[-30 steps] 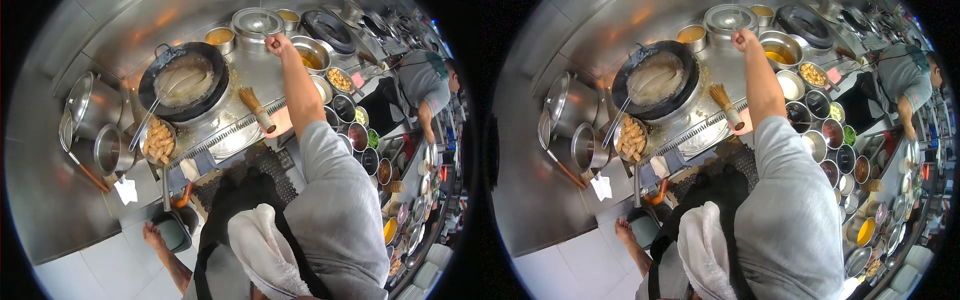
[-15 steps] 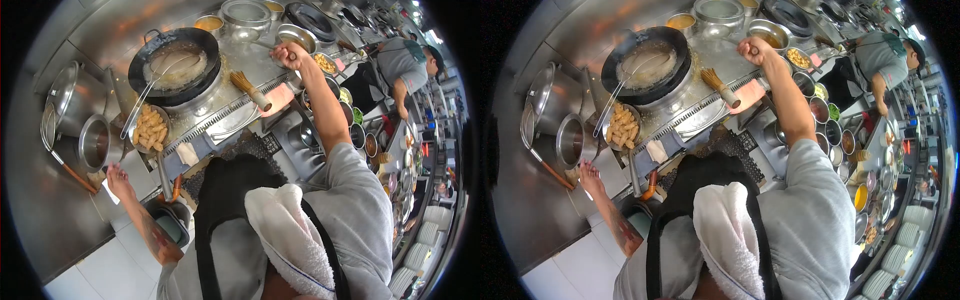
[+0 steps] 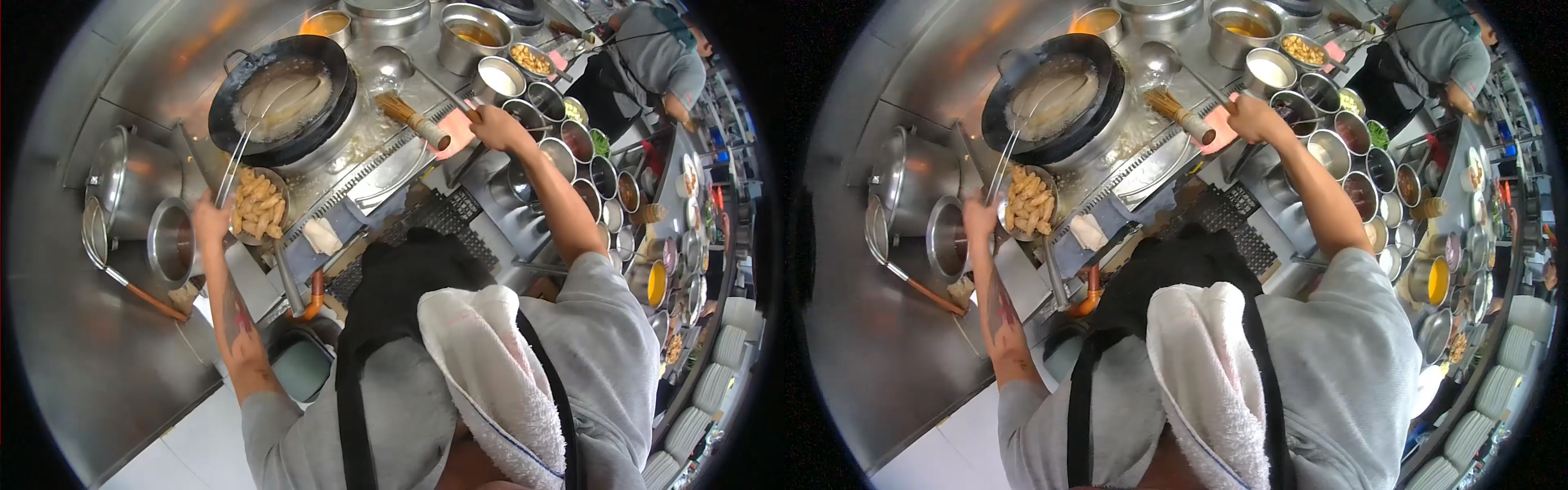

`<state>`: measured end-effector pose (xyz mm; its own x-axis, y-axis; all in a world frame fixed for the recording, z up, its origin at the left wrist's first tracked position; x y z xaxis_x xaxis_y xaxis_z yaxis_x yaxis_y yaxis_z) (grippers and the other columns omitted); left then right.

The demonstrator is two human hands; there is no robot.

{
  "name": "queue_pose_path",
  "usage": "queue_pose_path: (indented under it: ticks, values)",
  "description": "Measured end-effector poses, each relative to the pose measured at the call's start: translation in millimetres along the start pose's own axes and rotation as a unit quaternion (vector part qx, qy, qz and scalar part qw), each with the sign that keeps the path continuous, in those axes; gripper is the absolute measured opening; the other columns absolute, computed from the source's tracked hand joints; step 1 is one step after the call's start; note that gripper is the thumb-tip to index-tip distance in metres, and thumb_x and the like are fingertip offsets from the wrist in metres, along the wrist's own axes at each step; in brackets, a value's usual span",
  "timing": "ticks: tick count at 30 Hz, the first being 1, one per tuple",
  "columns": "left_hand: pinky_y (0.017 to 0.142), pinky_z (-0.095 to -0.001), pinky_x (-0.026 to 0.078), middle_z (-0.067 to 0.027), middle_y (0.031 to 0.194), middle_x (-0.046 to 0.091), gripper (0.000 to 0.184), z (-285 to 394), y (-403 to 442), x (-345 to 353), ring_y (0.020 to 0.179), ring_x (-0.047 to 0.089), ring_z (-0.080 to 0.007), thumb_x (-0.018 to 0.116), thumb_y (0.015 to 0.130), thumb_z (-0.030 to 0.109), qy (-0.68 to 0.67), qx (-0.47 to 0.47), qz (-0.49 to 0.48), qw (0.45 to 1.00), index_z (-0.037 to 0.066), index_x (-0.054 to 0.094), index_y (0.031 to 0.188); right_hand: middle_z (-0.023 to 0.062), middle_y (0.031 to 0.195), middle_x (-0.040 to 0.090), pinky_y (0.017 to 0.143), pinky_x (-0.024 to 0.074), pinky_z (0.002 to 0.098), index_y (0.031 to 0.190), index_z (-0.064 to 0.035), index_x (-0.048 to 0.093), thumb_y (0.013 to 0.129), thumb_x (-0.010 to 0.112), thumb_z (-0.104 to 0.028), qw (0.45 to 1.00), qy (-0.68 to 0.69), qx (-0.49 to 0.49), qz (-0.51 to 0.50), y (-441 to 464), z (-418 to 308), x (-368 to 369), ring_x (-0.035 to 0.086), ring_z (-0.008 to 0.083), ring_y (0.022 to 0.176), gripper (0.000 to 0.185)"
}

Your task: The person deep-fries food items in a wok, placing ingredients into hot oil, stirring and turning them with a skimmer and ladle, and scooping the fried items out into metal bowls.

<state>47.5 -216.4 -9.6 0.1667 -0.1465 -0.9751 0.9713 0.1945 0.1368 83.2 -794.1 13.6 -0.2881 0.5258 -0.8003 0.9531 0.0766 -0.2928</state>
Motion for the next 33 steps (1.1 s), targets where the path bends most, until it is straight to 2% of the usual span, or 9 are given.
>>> queue_pose_path:
  ticks: [11, 14, 22, 24, 25, 26, 27, 30, 33]
  values:
    - [0.081, -0.0511, 0.047, -0.0296, 0.100, 0.061, 0.035, 35.9, 11.3, -1.2, 0.092, 0.059, -0.0447, 0.045, 0.091, 0.014, 0.096, 0.100, -0.007, 0.990, 0.005, 0.054, 0.124, 0.0300, 0.103, 0.057, 0.071, 0.0490, 0.0530, 0.109, 0.0010, 0.047, 0.083, 0.056, -0.012, 0.979, -0.044, 0.001, 0.201, 12.4, 159.7, 105.5, 0.061, 0.0461, 0.085, 0.030]
    - [0.084, -0.0499, 0.046, -0.0309, 0.102, 0.061, 0.033, 53.4, 20.4, -48.7, 0.097, 0.058, -0.0458, 0.044, 0.093, 0.017, 0.050, 0.027, -0.002, 0.998, 0.000, 0.057, 0.117, 0.0262, 0.106, 0.056, 0.070, 0.0507, 0.0492, 0.115, 0.0020, 0.050, 0.083, 0.059, -0.013, 0.917, -0.051, -0.153, 0.365, 22.9, 120.2, 80.6, 0.060, 0.0446, 0.082, 0.036]
    - [0.093, -0.0468, 0.042, -0.0305, 0.103, 0.060, 0.032, 34.0, 49.1, -72.3, 0.104, 0.054, -0.0468, 0.041, 0.092, 0.016, 0.036, -0.072, -0.010, 0.997, -0.007, 0.058, 0.107, 0.0186, 0.093, 0.065, 0.080, 0.0503, 0.0443, 0.114, -0.0005, 0.058, 0.073, 0.071, -0.031, 0.996, -0.002, -0.083, 0.039, 132.7, 72.2, 127.5, 0.063, 0.0375, 0.090, 0.053]
    - [0.067, -0.0425, 0.052, -0.0265, 0.085, 0.064, 0.029, 7.5, 73.2, -66.3, 0.075, 0.063, -0.0391, 0.041, 0.093, 0.017, 0.097, 0.075, 0.049, 0.991, -0.005, 0.057, 0.104, 0.0174, 0.093, 0.067, 0.080, 0.0509, 0.0427, 0.110, -0.0033, 0.061, 0.074, 0.069, -0.031, 0.973, -0.152, -0.146, 0.097, 126.8, 69.3, 127.5, 0.063, 0.0354, 0.093, 0.046]
    - [0.051, -0.0351, 0.044, -0.0199, 0.076, 0.060, 0.027, -11.3, 75.9, -56.1, 0.059, 0.056, -0.0282, 0.041, 0.094, 0.018, -0.157, -0.144, -0.135, 0.968, -0.002, 0.057, 0.103, 0.0162, 0.091, 0.067, 0.080, 0.0505, 0.0417, 0.102, -0.0054, 0.065, 0.074, 0.069, -0.033, 0.991, -0.084, -0.107, 0.005, 154.0, 98.5, 156.7, 0.064, 0.0344, 0.093, 0.040]
    - [0.035, -0.0277, 0.037, -0.0134, 0.066, 0.056, 0.024, -15.7, 50.8, -41.7, 0.043, 0.048, -0.0173, 0.041, 0.095, 0.020, -0.390, -0.340, -0.301, 0.801, 0.002, 0.057, 0.101, 0.0162, 0.091, 0.067, 0.080, 0.0505, 0.0417, 0.102, -0.0054, 0.065, 0.074, 0.069, -0.033, 0.990, -0.090, -0.110, 0.001, 124.7, 82.9, 148.8, 0.064, 0.0344, 0.093, 0.040]
    - [0.029, -0.0176, 0.015, -0.0026, 0.062, 0.044, 0.021, -6.3, 36.9, -31.9, 0.039, 0.026, -0.0025, 0.042, 0.097, 0.021, -0.456, -0.323, -0.275, 0.783, 0.002, 0.052, 0.100, 0.0163, 0.091, 0.067, 0.081, 0.0501, 0.0420, 0.101, -0.0056, 0.065, 0.075, 0.069, -0.032, 0.981, -0.099, -0.125, 0.111, 90.3, 68.2, 125.9, 0.064, 0.0341, 0.093, 0.038]
    - [0.031, -0.0182, 0.019, -0.0043, 0.067, 0.046, 0.023, -13.2, 29.4, 26.1, 0.039, 0.028, -0.0048, 0.043, 0.097, 0.018, -0.586, -0.342, -0.380, 0.628, -0.005, 0.048, 0.099, 0.0173, 0.095, 0.066, 0.084, 0.0476, 0.0442, 0.106, -0.0041, 0.064, 0.079, 0.067, -0.029, 0.918, -0.166, -0.253, 0.257, 56.9, 33.3, 110.9, 0.061, 0.0355, 0.095, 0.037]
    - [0.035, -0.0178, 0.025, -0.0056, 0.069, 0.047, 0.024, 34.7, 20.2, 66.0, 0.044, 0.032, -0.0059, 0.041, 0.099, 0.017, -0.708, -0.285, -0.346, 0.546, -0.006, 0.047, 0.101, 0.0206, 0.102, 0.062, 0.086, 0.0455, 0.0452, 0.110, -0.0027, 0.062, 0.079, 0.065, -0.019, 0.957, 0.072, -0.133, 0.247, -3.0, 38.1, 124.3, 0.057, 0.0385, 0.100, 0.035]
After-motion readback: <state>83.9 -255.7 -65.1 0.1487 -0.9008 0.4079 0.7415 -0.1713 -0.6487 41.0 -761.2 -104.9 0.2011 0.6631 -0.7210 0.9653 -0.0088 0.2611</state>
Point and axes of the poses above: each hand's wrist, its own y-axis towards the middle knuckle, its own x-axis out of the palm, z = x × y, the point moved 5 cm from there along y, towards the middle knuckle
